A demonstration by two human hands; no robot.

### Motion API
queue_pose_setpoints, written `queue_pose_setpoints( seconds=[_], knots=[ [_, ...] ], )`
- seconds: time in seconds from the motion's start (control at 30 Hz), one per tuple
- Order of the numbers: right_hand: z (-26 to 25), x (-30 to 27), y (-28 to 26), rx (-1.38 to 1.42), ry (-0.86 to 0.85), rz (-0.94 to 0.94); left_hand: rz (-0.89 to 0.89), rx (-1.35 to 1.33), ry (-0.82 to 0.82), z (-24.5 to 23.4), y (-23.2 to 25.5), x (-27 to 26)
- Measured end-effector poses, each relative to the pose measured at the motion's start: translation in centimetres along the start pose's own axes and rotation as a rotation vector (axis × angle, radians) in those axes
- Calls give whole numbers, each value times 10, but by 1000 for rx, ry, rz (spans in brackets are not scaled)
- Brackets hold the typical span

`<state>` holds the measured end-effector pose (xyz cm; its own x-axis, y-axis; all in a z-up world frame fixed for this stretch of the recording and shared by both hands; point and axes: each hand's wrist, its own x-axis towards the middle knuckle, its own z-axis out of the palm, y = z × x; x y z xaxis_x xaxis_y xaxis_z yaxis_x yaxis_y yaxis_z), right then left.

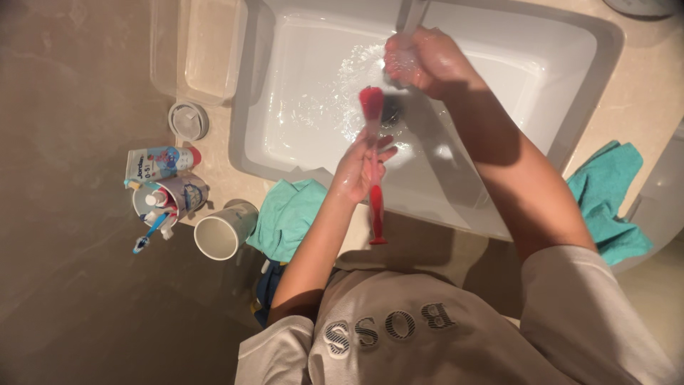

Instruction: The person scrubs a white bathroom sink with a red brush and rinses it under running water. They then rinse several bottles and cups, wipe the faucet, and place the items back on the countertop.

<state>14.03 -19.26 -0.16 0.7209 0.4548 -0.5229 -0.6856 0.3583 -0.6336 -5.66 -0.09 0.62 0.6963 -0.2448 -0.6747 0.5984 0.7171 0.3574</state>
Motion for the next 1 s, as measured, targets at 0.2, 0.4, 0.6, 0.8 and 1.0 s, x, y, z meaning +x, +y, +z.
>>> queue_pose_setpoints(
  seconds=[0.2,0.4,0.6,0.8,1.0],
  knots=[
    [-143,-39,22,709,465,-595,-36,19,-9,12,-1,3],
    [-132,-57,91,655,88,-557,-51,73,24,21,-8,11],
    [-21,-5,57,581,379,-50,-11,225,71,34,-2,-6],
    [27,-18,28,356,-34,21,48,603,117,29,5,-32],
    [1,-44,25,-203,76,-129,360,1119,30,18,-14,-63]
  ],
)
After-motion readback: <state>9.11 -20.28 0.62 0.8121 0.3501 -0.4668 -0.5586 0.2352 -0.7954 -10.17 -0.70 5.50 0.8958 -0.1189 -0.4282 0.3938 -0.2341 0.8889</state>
